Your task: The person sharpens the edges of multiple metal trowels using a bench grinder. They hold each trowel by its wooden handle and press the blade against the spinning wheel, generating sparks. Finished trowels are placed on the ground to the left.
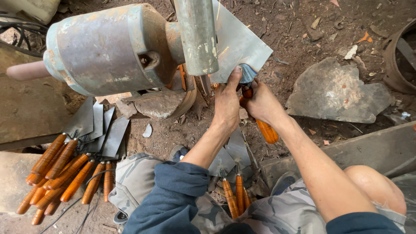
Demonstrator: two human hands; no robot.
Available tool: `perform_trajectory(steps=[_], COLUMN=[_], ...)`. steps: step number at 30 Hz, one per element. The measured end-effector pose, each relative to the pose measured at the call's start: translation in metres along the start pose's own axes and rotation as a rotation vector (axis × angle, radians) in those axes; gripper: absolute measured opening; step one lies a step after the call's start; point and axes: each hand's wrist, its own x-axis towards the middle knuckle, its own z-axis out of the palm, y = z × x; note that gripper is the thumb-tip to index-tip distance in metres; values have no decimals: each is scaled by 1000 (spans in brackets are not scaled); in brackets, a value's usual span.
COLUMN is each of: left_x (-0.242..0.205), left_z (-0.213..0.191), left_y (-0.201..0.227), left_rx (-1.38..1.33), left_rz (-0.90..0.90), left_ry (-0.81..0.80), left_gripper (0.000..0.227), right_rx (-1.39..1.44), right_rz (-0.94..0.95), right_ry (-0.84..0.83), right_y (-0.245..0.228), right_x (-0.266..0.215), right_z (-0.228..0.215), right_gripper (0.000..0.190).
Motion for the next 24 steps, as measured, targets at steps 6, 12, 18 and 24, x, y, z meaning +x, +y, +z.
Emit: perform_trajectory(steps=[6,12,18,24], left_x=[-9,-28,-45,-73], left_z=[0,2,-8,-10], left_y=[-2,-5,-11,-23], left_rx=[44,4,60,40], left_rz=[-15,59,-88,-69], left_ry=[53,88,40,102], left_gripper=[67,62,53,45], right_rx=[-57,-162,-115,-138], right_rz=[-190,-67,169,1], right_ry=[32,2,-43,-31], right_y=[20,24,19,45], right_x=[2,-13,-33,-52], right_z=[2,3,7,15], right_gripper=[44,36,31,20])
